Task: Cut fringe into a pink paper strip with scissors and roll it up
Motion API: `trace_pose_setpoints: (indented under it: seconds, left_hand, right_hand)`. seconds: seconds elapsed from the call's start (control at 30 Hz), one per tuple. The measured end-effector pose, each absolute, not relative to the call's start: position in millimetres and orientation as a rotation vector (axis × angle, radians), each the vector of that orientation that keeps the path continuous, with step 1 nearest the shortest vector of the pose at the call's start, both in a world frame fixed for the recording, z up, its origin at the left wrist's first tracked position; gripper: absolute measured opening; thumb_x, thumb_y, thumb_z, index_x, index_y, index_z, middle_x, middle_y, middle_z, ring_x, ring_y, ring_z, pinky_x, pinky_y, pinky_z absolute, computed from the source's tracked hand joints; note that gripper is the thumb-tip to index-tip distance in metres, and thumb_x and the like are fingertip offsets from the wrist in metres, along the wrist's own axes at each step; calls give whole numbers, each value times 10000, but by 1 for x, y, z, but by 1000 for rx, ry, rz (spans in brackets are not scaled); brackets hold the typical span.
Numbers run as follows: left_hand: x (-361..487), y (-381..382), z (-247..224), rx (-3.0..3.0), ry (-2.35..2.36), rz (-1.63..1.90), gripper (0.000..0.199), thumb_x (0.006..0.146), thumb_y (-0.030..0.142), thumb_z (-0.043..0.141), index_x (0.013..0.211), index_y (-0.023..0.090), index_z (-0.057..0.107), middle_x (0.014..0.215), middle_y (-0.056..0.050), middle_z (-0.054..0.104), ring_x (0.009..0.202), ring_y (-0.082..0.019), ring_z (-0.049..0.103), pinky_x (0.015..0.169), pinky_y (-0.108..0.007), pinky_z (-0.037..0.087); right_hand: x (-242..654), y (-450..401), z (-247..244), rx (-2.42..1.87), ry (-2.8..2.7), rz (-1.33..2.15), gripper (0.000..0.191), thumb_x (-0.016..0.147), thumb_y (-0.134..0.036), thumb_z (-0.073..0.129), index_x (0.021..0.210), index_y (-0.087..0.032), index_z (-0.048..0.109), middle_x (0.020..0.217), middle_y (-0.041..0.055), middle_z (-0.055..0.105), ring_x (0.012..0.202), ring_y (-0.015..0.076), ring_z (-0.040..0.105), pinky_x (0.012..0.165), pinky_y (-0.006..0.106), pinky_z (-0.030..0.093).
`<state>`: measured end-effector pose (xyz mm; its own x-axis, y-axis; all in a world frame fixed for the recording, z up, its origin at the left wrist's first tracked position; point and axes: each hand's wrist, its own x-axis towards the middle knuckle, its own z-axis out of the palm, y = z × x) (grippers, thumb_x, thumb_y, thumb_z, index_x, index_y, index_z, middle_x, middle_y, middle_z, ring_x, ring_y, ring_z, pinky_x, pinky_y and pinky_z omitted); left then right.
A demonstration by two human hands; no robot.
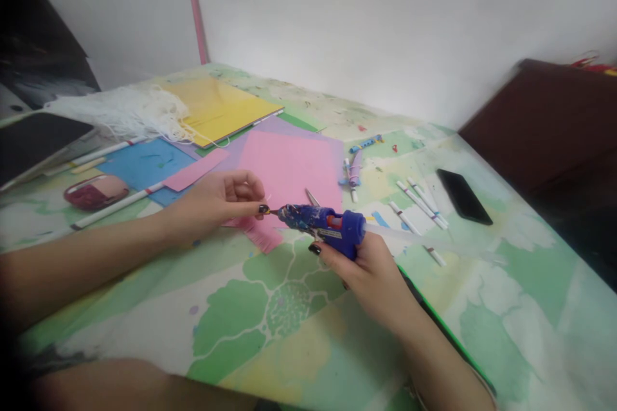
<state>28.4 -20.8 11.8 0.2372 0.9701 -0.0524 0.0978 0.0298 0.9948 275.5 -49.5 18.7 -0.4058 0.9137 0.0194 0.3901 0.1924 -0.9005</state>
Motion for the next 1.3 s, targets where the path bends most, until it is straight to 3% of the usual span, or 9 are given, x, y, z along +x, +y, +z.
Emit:
trace_pose_setpoints:
  seconds: [0.2,1.0,1.3]
  left_hand:
    - [28,-21,11,1345,1097,964,158,714,159,681,791,162,543,704,6,657,678,-121,634,585,-215,436]
    - [24,-21,11,1349,1099,965,159,725,196,682,814,170,554,736,-3,660,688,-118,633,585,-215,445]
    - [25,-22,14,1330,1112,950,176,715,186,689,810,167,542,734,-11,654,654,-119,622,504,-189,417]
  right_hand:
    - [278,-51,15,-1197,-1892,1175,127,864,-307,547,866,-184,579,538,-59,390,447,85,347,404,211,291]
    - [277,-48,19,-1261,-1876,1171,155,844,-339,560,815,-187,557,542,-45,411,442,89,340,393,218,306]
    - [278,-48,20,-1338,-1881,1139,192,843,-362,556,783,-179,556,520,-55,376,445,94,329,413,226,308]
